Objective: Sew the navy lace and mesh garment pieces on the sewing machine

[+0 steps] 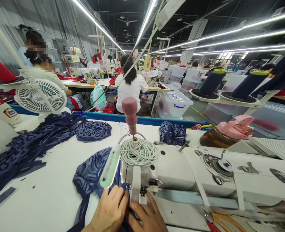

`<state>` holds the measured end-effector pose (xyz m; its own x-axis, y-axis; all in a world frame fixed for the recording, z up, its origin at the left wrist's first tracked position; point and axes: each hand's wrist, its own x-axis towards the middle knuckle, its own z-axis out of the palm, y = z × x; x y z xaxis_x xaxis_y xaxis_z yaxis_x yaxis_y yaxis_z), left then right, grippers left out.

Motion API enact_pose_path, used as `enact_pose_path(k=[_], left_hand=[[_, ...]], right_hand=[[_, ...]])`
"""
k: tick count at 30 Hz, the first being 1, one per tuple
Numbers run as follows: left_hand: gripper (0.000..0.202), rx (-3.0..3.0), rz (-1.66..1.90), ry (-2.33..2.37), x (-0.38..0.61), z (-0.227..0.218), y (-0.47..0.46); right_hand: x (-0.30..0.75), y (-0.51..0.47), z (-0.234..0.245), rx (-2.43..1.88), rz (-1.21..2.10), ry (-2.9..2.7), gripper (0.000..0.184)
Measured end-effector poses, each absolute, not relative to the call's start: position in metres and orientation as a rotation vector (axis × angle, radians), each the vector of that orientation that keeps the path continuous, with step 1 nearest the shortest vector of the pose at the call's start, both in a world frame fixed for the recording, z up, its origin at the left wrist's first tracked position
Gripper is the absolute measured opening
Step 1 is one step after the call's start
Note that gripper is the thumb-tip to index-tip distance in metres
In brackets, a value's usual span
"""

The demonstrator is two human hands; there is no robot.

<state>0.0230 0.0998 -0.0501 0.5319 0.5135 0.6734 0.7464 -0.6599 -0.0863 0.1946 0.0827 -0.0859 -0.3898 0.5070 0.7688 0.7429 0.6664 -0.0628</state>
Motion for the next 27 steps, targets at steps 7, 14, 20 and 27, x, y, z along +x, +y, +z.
enact_pose_path(k=[7, 14, 20, 27], left_hand=[[0.034, -2.465, -1.035, -1.241, 0.017, -0.044, 0.087], [0.03, -2.456, -1.028, -1.071, 0.017, -0.061, 0.08], [0.033, -2.447, -0.94, -1.002, 0.02, -0.047, 0.094], [0.028, -2.434, -0.95, -1.094, 0.02, -0.048, 0.095]], right_hand=[[0.196, 0.079, -0.073, -0.828, -0.362, -2.186, 0.018], [0.193, 0.077, -0.07, -0.799, -0.203, -2.069, 0.027], [0.194, 0.083, -0.068, -0.825, -0.334, -2.091, 0.024], [0.204, 0.083, -0.072, -0.852, -0.369, -2.224, 0.024]])
